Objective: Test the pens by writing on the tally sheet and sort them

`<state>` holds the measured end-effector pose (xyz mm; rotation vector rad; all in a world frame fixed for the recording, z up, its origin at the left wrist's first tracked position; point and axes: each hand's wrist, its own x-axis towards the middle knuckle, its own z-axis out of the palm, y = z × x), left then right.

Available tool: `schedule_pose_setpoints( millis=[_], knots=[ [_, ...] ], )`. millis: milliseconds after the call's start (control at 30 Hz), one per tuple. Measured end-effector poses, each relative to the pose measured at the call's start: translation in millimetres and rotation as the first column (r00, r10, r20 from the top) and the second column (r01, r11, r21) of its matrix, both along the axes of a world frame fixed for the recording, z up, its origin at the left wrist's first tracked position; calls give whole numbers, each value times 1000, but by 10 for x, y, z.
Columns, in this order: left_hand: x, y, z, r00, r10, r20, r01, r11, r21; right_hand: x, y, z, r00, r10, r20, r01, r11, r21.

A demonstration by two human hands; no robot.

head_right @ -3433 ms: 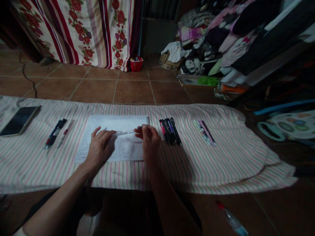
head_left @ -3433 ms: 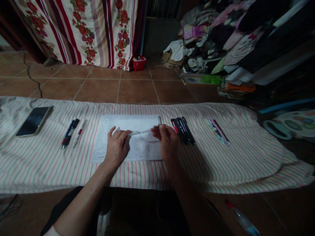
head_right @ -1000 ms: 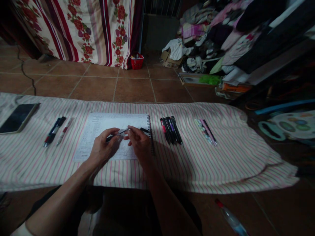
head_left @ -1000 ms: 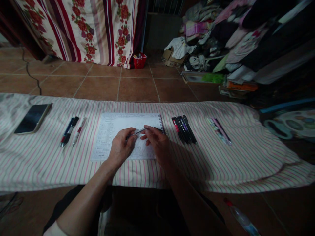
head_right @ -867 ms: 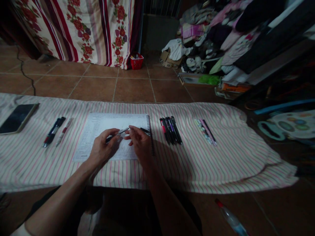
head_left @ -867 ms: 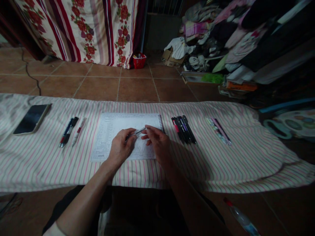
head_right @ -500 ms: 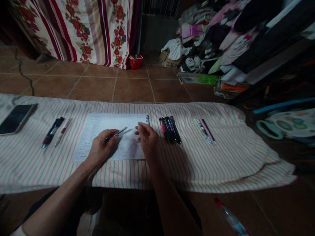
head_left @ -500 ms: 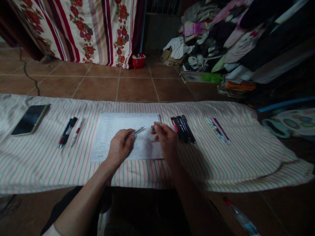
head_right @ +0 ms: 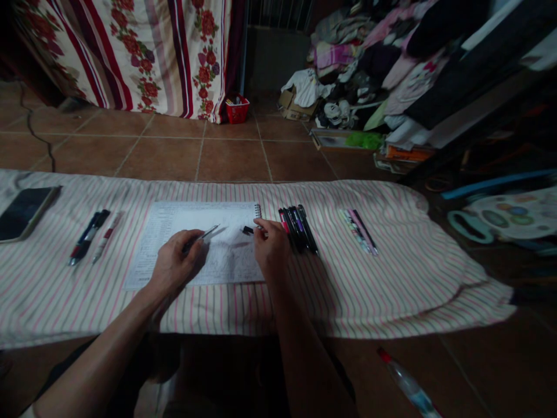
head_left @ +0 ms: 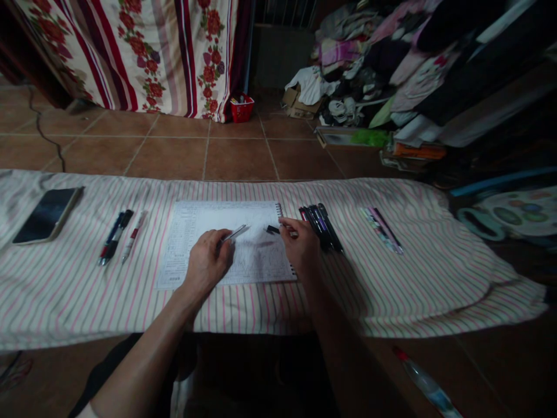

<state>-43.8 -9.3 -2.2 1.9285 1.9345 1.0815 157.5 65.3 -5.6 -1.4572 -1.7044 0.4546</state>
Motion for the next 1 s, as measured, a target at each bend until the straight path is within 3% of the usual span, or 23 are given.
schedule_pose_setpoints(
  millis=[333, 600, 700, 800, 900, 1000],
  knots=[
    [-2, 7, -10, 1000, 6, -11, -6, 1000, 1, 52, 6, -92, 954, 63, 294, -67, 998, 3],
    [1, 0, -18, 1000, -9, -16, 9, 1000, -8, 16, -11, -90, 948, 14, 318, -20, 1000, 15],
    [6, -8, 0, 1000, -17, -6, 17, 1000, -24, 12, -12, -39, 976, 10, 216, -11, 1000, 5],
    [8, -10, 6, 1000, -18, -7, 18, 1000, -25, 8, -6, -26, 996, 88, -3, -88, 995, -51],
    [4, -8, 1, 1000, -9, 3, 9, 1000, -29, -25, -8, -36, 939, 162, -302, -212, 967, -142],
    [0, -8, 1, 1000, -4, 15, 5, 1000, -31, -87, -38, 0, 841, 140, -522, -280, 939, -199]
  ],
)
